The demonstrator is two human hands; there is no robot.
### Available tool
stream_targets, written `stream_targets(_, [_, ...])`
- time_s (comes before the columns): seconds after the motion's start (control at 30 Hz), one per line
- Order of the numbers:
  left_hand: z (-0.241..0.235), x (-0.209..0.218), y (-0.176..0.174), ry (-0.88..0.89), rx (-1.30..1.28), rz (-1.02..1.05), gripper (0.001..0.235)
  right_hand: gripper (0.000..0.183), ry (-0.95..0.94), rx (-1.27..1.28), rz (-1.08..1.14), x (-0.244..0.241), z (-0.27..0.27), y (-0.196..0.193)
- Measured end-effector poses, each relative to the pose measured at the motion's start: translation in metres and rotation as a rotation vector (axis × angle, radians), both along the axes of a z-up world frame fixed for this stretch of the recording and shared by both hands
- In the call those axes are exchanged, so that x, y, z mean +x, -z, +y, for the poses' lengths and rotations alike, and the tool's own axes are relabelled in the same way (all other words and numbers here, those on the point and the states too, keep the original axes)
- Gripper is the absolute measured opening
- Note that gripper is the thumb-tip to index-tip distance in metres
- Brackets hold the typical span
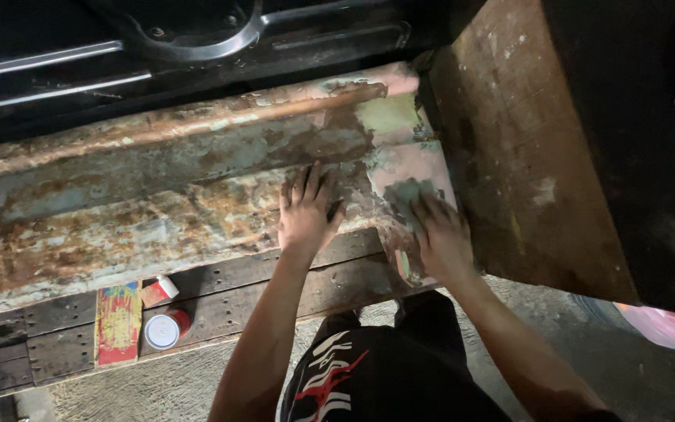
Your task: The person sands a rusted metal car part with a sanding block, moving the block back and forth across the surface to remove rust and old paint. The person holds the part steady with the left hand while sanding with the right hand.
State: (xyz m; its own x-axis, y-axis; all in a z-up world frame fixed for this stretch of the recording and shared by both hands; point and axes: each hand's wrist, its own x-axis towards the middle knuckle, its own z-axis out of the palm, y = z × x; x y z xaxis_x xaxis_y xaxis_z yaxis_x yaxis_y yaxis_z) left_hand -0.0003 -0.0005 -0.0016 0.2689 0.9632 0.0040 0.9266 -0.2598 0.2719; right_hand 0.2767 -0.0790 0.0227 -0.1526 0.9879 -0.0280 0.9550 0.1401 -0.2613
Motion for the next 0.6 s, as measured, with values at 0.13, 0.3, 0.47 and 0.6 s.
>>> stream_targets(0.13, [0.003, -0.001, 0.003, -0.007, -0.021, 0.004, 0.071, 0.065, -0.062, 0.02, 0.002, -0.003, -0.021, -0.012])
stream_targets(0.3, [0.003, 0.0, 0.0, 0.003, -0.037, 0.003, 0.072, 0.043, -0.007, 0.064, -0.059, 0.0, 0.002, -0.003])
stream_targets(0.47, [-0.001, 0.0, -0.008, -0.016, -0.03, -0.033, 0.071, 0.049, 0.046, 0.03, -0.036, -0.001, 0.02, -0.001])
stream_targets(0.6, [0.001, 0.001, -0.005, -0.018, -0.018, -0.05, 0.071, 0.057, -0.011, 0.076, 0.02, -0.006, -0.011, -0.014])
